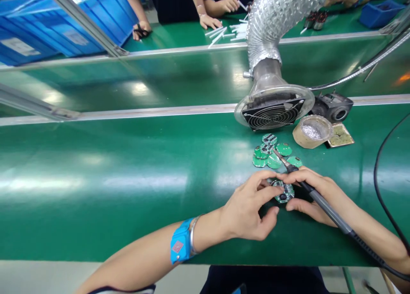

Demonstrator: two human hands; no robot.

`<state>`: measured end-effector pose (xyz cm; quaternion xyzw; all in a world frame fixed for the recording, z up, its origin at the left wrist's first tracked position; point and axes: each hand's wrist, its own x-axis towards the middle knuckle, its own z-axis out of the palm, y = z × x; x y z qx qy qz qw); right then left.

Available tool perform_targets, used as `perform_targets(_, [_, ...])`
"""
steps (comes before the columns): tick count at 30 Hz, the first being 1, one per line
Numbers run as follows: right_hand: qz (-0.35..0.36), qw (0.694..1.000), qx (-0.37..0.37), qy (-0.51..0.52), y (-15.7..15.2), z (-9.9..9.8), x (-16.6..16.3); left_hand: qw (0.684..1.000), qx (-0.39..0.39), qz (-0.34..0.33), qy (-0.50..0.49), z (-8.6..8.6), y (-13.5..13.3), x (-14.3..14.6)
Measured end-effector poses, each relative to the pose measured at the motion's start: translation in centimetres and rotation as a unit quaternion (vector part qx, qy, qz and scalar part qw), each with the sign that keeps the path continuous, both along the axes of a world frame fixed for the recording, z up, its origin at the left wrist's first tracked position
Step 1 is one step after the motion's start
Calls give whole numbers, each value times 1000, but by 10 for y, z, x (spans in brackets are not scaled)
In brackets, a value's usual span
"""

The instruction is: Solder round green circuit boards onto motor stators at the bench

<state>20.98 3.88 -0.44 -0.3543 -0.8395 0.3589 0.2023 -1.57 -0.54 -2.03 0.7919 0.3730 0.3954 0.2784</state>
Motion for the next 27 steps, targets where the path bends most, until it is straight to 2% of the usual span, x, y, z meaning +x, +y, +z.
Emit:
perform_targets(4, [-10,999,-7,33,-4,-2,1,998,35,-11,60,10,7,2])
perform_targets(8, [-18,998,-17,57,-14,-9,-3,991,53,-14,118,12,11,4])
perform_targets(14, [-114,990,34,70,-35,-34,-18,984,38,1,173,15,12,2])
perform_targets(24, [-127,986,29,107,-43,-40,-22,985,27,-2,172,22,12,0])
perform_targets(27, [-116,985,38,120,-43,-39,-23,983,51,-25,172,20,15,-2])
